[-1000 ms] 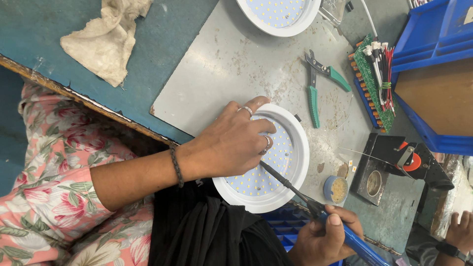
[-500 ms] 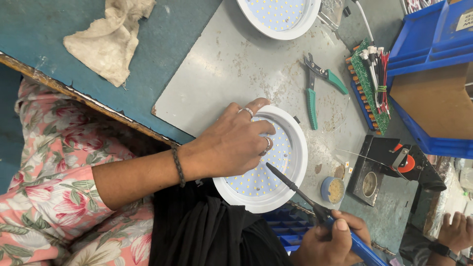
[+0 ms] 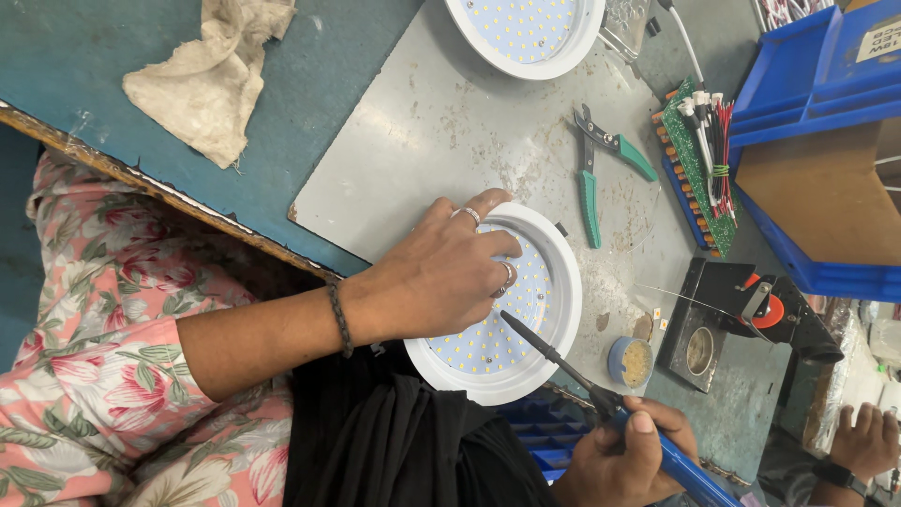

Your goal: The person uses a soldering iron to attach small LED components to a circular LED panel. They repeatedly dip the soldering iron into a small container of solder paste and apply it to the contact points on the panel while holding the panel steady with the other hand.

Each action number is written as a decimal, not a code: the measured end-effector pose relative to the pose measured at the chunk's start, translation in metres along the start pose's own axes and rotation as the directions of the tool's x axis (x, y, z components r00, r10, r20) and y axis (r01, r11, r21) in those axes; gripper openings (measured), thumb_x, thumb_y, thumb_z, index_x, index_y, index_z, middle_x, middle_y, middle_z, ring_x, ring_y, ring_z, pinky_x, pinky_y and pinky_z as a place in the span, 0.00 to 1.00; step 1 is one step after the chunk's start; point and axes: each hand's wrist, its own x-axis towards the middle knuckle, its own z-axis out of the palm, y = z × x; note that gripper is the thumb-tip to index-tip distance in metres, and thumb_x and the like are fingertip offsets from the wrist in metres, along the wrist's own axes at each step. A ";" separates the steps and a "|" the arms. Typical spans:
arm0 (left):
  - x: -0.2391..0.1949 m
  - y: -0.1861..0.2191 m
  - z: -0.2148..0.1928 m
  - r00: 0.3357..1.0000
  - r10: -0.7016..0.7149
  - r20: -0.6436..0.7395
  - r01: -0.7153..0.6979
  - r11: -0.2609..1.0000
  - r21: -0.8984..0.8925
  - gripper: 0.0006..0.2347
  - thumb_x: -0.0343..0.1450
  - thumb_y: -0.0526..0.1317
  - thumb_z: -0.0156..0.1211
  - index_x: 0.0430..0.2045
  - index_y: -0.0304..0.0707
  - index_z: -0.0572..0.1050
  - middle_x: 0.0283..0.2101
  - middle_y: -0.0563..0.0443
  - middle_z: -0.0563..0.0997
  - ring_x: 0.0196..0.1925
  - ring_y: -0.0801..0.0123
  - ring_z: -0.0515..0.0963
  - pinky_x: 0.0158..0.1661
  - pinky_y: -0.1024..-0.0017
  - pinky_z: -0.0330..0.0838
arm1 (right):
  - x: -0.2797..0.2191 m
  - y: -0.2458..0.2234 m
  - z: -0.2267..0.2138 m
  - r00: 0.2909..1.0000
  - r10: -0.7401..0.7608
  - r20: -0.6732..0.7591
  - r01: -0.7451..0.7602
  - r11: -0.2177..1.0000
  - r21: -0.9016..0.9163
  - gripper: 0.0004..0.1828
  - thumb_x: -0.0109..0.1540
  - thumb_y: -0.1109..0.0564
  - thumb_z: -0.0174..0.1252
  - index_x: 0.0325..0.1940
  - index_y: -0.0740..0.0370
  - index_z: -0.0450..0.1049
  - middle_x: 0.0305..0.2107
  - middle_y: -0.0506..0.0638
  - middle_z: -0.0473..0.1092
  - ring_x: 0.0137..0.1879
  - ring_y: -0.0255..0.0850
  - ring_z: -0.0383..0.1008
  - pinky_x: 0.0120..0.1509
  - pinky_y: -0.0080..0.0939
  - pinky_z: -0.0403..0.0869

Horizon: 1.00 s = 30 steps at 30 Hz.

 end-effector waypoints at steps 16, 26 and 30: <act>-0.001 0.000 0.001 0.999 0.019 -0.036 -0.019 1.000 0.001 0.05 0.62 0.36 0.65 0.25 0.38 0.84 0.47 0.53 0.82 0.68 0.42 0.66 0.47 0.50 0.66 | -0.007 0.003 0.011 0.989 0.144 0.018 -0.145 0.985 0.094 0.14 0.70 0.73 0.50 0.56 0.59 0.65 0.46 0.58 0.68 0.29 0.30 0.62 0.22 0.22 0.58; -0.001 0.001 0.002 0.999 0.013 -0.031 -0.012 1.000 0.009 0.05 0.63 0.36 0.64 0.27 0.37 0.85 0.47 0.52 0.82 0.69 0.42 0.65 0.47 0.51 0.66 | -0.007 -0.006 0.009 0.887 0.460 0.039 -0.435 0.805 0.403 0.07 0.69 0.67 0.51 0.50 0.59 0.65 0.35 0.54 0.70 0.22 0.28 0.57 0.23 0.26 0.57; -0.002 0.001 0.001 0.999 0.019 -0.038 -0.019 1.000 0.003 0.06 0.62 0.36 0.65 0.27 0.37 0.85 0.48 0.52 0.82 0.69 0.42 0.65 0.47 0.51 0.66 | 0.000 -0.011 0.002 0.999 0.040 -0.021 -0.040 0.999 -0.006 0.21 0.73 0.75 0.50 0.63 0.54 0.60 0.45 0.55 0.65 0.44 0.39 0.68 0.44 0.33 0.71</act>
